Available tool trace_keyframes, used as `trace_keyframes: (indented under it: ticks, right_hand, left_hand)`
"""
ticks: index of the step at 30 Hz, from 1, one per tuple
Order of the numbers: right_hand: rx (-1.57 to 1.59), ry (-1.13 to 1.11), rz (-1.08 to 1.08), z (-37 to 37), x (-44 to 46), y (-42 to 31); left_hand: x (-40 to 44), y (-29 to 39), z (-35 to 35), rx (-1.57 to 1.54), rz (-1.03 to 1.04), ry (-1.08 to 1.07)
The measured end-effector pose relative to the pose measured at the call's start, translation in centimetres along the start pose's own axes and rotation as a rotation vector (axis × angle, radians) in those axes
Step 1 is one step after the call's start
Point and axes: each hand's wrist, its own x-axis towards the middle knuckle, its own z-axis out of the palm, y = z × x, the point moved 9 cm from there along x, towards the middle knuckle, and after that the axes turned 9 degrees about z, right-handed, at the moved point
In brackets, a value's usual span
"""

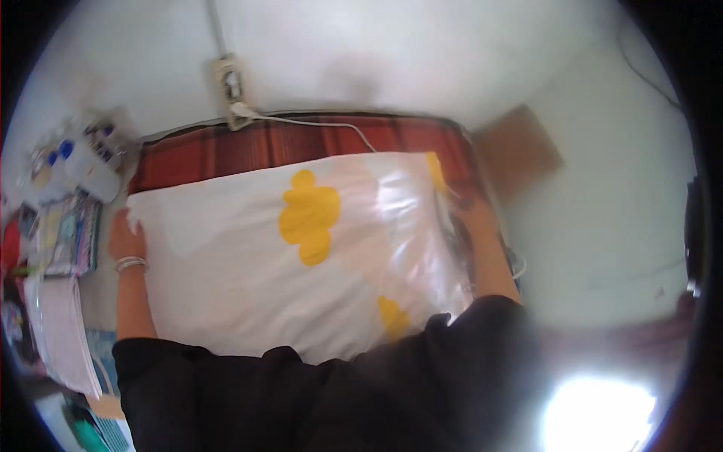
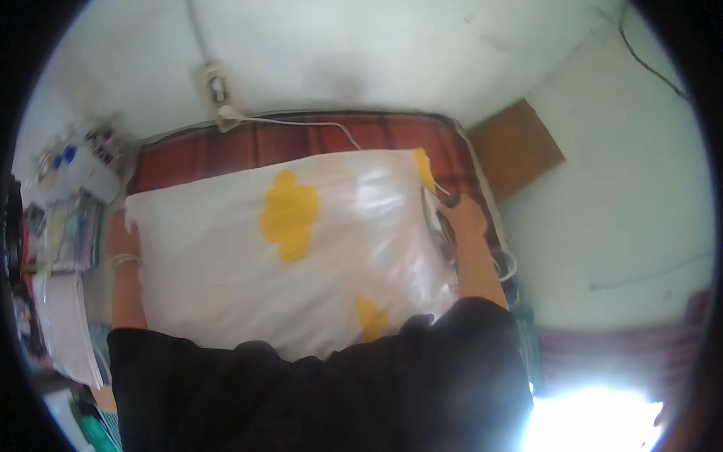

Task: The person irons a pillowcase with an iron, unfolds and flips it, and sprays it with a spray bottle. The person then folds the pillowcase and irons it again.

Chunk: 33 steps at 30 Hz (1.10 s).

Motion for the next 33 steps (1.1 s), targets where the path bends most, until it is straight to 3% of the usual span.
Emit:
trace_keyframes:
  ticks: [1,3,4,6,9,12,13,15,21,26,27,29,33]
  right_hand:
    - [0.014,0.002,-0.046,-1.6,-0.7,-2.6]
    - [-0.030,-0.180,-0.198,-6.6,-4.9,-8.8]
    - [-0.033,-0.238,-0.289,-7.0,-6.3,-11.5]
    - [-0.045,-0.349,-0.486,-7.7,-11.3,-17.5]
    - [-0.073,-0.462,-0.849,-7.6,-22.5,-27.6]
    - [-0.125,-0.513,-1.175,-2.8,-31.2,-31.9]
    - [-0.136,-0.519,-1.196,-1.6,-31.6,-32.2]
    - [-0.004,-0.432,-1.023,-0.3,-29.9,-32.9]
    - [0.069,-0.188,-0.623,-0.4,-15.0,-30.3]
    - [0.015,-0.192,-0.469,-0.6,-13.6,-30.7]
    - [0.015,-0.185,-0.466,-1.4,-14.2,-30.7]
    - [-0.017,-0.396,-0.789,-1.4,-18.5,-32.4]
    - [-0.104,-0.380,-1.015,-0.4,-24.1,-33.3]
  left_hand:
    - [-2.4,1.4,-1.3,-0.072,0.079,0.015]
    - [-7.1,1.1,0.1,-0.075,0.019,-0.337]
    - [-8.1,1.3,-0.8,-0.067,-0.006,-0.347]
    - [-10.8,1.3,-0.2,-0.026,-0.126,-0.636]
    - [-10.0,0.6,-0.1,0.004,-0.198,-0.645]
    - [-9.3,0.6,-0.9,-0.047,-0.250,-0.620]
    - [-9.5,0.5,-0.9,-0.050,-0.274,-0.626]
    - [-9.4,0.4,-0.9,-0.038,-0.258,-0.639]
    - [-9.2,0.6,-1.4,-0.025,-0.272,-0.635]
    - [-9.5,0.7,-1.4,-0.031,-0.283,-0.642]
    - [-9.3,0.5,-1.2,-0.026,-0.283,-0.624]
    - [-9.0,0.4,-1.2,-0.028,-0.293,-0.626]
    - [-9.3,0.5,-1.4,-0.023,-0.295,-0.602]
